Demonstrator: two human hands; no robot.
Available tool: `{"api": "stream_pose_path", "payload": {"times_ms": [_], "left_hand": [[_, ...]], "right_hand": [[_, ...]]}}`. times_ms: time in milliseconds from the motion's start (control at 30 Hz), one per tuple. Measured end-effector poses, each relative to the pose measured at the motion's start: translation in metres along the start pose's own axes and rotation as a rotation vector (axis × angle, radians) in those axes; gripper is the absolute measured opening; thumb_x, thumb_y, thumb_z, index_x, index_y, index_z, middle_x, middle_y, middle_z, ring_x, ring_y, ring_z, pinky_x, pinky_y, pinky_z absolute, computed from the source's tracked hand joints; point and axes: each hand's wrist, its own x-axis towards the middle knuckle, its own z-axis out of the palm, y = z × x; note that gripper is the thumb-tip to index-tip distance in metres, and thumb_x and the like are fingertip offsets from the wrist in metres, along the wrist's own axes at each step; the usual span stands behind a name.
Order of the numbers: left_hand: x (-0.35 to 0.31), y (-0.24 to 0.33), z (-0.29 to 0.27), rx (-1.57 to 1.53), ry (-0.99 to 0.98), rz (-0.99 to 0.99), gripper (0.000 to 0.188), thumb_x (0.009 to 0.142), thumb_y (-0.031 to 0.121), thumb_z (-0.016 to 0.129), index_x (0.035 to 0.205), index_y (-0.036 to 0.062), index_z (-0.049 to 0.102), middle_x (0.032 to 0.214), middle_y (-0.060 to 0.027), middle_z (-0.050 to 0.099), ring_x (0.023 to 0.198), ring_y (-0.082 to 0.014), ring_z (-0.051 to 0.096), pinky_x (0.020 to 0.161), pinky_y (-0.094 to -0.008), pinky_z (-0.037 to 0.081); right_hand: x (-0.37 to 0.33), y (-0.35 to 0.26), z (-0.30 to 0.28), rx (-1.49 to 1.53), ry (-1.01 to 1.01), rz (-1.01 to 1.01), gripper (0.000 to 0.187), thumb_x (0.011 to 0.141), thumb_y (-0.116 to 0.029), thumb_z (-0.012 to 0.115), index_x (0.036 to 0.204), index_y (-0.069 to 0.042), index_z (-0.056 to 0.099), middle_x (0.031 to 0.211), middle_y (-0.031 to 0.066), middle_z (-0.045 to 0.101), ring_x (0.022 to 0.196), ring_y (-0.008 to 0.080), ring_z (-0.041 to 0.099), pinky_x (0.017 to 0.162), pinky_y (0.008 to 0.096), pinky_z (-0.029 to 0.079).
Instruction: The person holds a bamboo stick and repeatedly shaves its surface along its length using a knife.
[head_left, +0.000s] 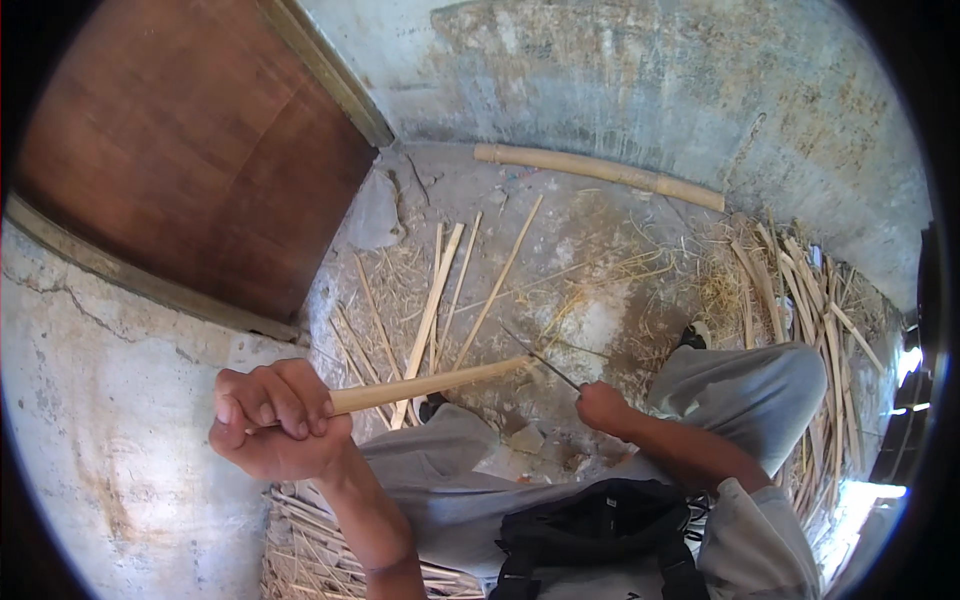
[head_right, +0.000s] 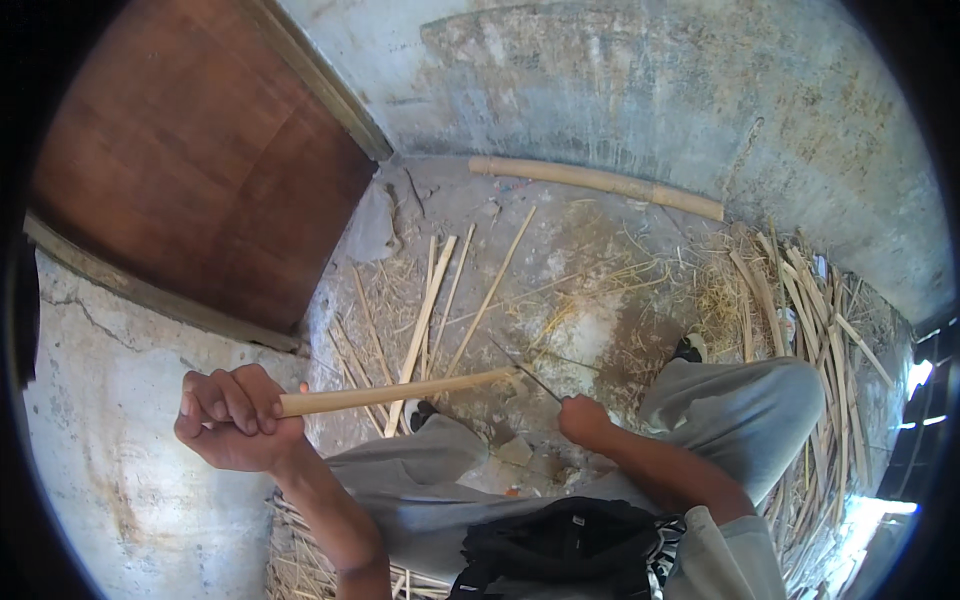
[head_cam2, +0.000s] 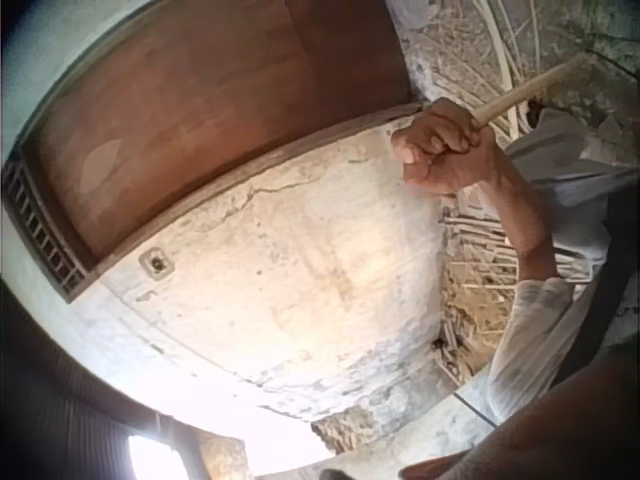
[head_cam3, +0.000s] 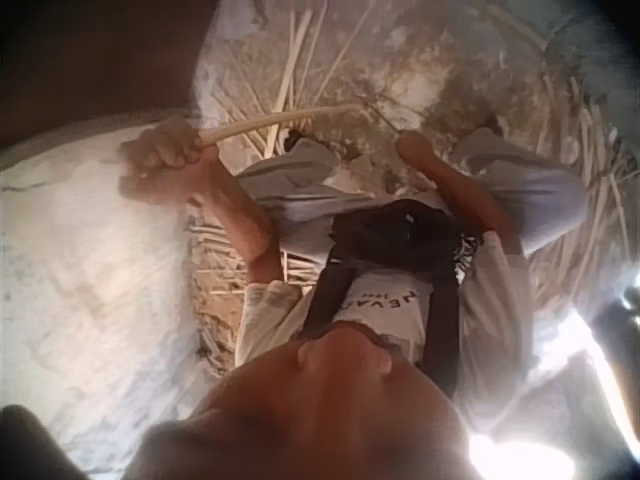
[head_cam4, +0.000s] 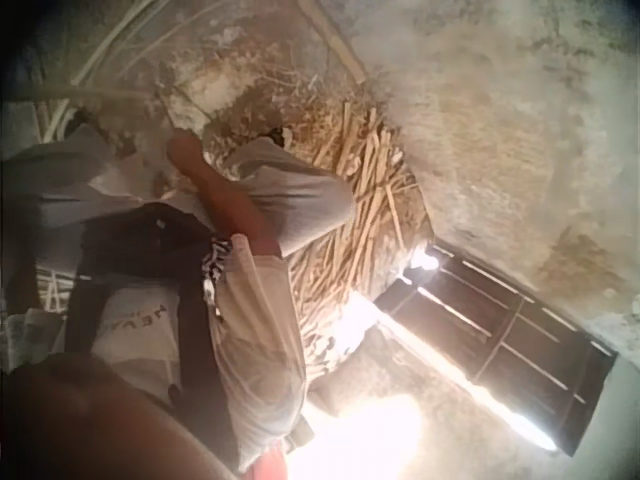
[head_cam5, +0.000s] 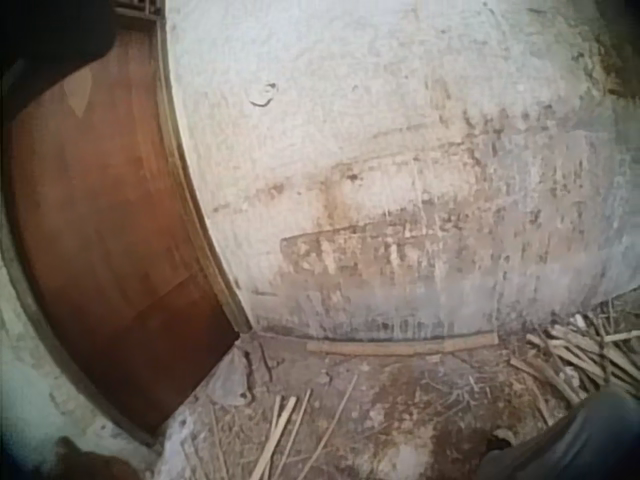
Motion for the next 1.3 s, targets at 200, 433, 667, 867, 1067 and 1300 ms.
{"api": "stream_pose_path", "payload": {"times_ms": [200,433,667,867,1067,1300], "left_hand": [[0.007,-0.010,0.000,-0.010,0.000,-0.025,0.030,0.088,0.024,0.042,0.062,0.0114,0.037,0.040,-0.0023,0.035,0.028,-0.0121,0.028,0.027,-0.0247,0.031],[0.007,0.001,-0.003,-0.010,0.002,-0.016,0.032,0.090,0.027,0.043,0.061,0.0125,0.037,0.041,-0.0023,0.035,0.028,-0.0105,0.027,0.027,-0.0242,0.029],[0.012,-0.015,0.008,0.150,0.182,0.009,0.035,0.091,0.030,0.044,0.061,0.0136,0.036,0.042,0.0005,0.030,0.028,-0.0087,0.023,0.026,-0.0232,0.026],[0.012,0.000,-0.001,0.268,0.450,0.082,0.035,0.090,0.031,0.045,0.061,0.0143,0.036,0.042,0.0020,0.028,0.029,-0.0078,0.021,0.026,-0.0220,0.022],[0.015,0.001,-0.017,0.316,0.502,0.113,0.036,0.090,0.033,0.046,0.061,0.0153,0.036,0.043,0.0023,0.026,0.030,-0.0083,0.020,0.028,-0.0222,0.019],[0.026,0.007,-0.032,0.456,0.763,0.147,0.033,0.089,0.029,0.045,0.061,0.0154,0.034,0.046,0.0033,0.025,0.034,-0.0078,0.020,0.031,-0.0238,0.016]], "right_hand": [[-0.001,-0.076,-0.052,0.280,0.055,-0.072,0.026,0.086,-0.023,0.055,0.089,0.001,0.061,0.064,0.0237,0.060,0.064,0.0442,0.062,0.064,0.0517,0.052],[-0.009,-0.002,0.009,0.160,0.049,0.009,0.024,0.085,-0.023,0.055,0.089,-0.001,0.062,0.064,0.0245,0.060,0.065,0.0453,0.062,0.066,0.0536,0.051],[0.004,-0.044,-0.019,0.277,0.086,-0.008,0.024,0.085,-0.023,0.054,0.083,0.000,0.061,0.064,0.0251,0.060,0.065,0.0450,0.062,0.064,0.0530,0.051],[-0.001,-0.098,-0.070,0.246,-0.040,-0.155,0.026,0.086,-0.024,0.054,0.080,0.001,0.058,0.072,0.0249,0.063,0.070,0.0427,0.064,0.066,0.0499,0.053],[0.032,-0.031,-0.006,0.073,-0.038,-0.045,0.021,0.086,-0.019,0.053,0.084,0.001,0.059,0.068,0.0250,0.062,0.069,0.0425,0.064,0.066,0.0500,0.053],[0.027,-0.114,-0.054,0.273,-0.130,-0.172,0.022,0.085,-0.020,0.054,0.090,0.000,0.061,0.070,0.0258,0.063,0.071,0.0414,0.065,0.066,0.0507,0.053]]}}
